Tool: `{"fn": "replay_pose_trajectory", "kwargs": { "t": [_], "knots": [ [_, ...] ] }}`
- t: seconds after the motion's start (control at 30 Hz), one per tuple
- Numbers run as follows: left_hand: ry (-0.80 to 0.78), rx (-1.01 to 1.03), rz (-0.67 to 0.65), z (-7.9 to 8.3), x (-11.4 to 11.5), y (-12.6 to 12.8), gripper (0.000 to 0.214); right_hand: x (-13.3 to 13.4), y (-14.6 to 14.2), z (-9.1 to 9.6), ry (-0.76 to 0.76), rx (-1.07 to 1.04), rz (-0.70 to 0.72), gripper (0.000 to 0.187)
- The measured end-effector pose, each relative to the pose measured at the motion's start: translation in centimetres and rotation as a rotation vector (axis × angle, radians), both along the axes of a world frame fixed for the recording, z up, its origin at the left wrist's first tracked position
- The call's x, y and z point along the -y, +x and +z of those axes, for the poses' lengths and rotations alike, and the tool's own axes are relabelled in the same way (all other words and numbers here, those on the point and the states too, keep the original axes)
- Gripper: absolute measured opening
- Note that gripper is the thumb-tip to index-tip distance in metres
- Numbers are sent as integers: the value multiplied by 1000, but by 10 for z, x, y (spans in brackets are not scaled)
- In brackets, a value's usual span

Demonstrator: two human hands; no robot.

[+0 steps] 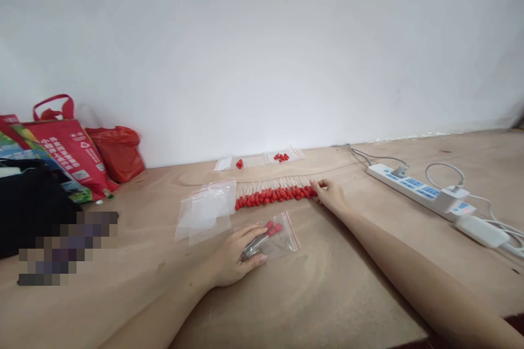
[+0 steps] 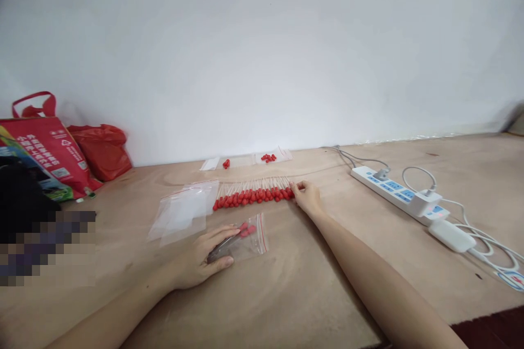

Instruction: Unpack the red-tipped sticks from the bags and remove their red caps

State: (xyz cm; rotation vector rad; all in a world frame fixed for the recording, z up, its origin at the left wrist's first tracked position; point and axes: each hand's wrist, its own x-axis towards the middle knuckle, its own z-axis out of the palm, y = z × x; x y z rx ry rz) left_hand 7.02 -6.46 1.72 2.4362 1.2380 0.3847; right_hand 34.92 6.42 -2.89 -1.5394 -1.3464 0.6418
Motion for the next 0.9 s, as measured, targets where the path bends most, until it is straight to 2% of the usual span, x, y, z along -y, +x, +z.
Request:
{"fn": "replay_pose_trajectory", "kwargs": {
  "t": [0.17,0.3,0.37,0.5,0.57,0.67,0.83,0.9],
  "knots": [
    [-15,-25,16,-2,0,-1,49,2,1,4,20,1,-29,35],
    [-21,-23,12,-3,0,-3,52,11,-3,14,109,-11,-55,31],
    [-22,-16,5,-2,0,-3,52,21,-9,19,135,-16,97,28],
    [-3,28,48,-2,-2,-2,43,44,-26,23,37,73,585,17],
    [16,39,105,-3,-3,-2,41,54,-35,21,13,103,718,17],
    [24,6,123,-7,-6,-2,45,62,-46,16,4,111,813,24],
    [-7,-45,70,-5,-5,-1,44,68,-59,14,126,256,751,23],
    [-26,-48,48,-1,-4,-1,44,70,-60,17,178,341,773,23]
  ]
}}
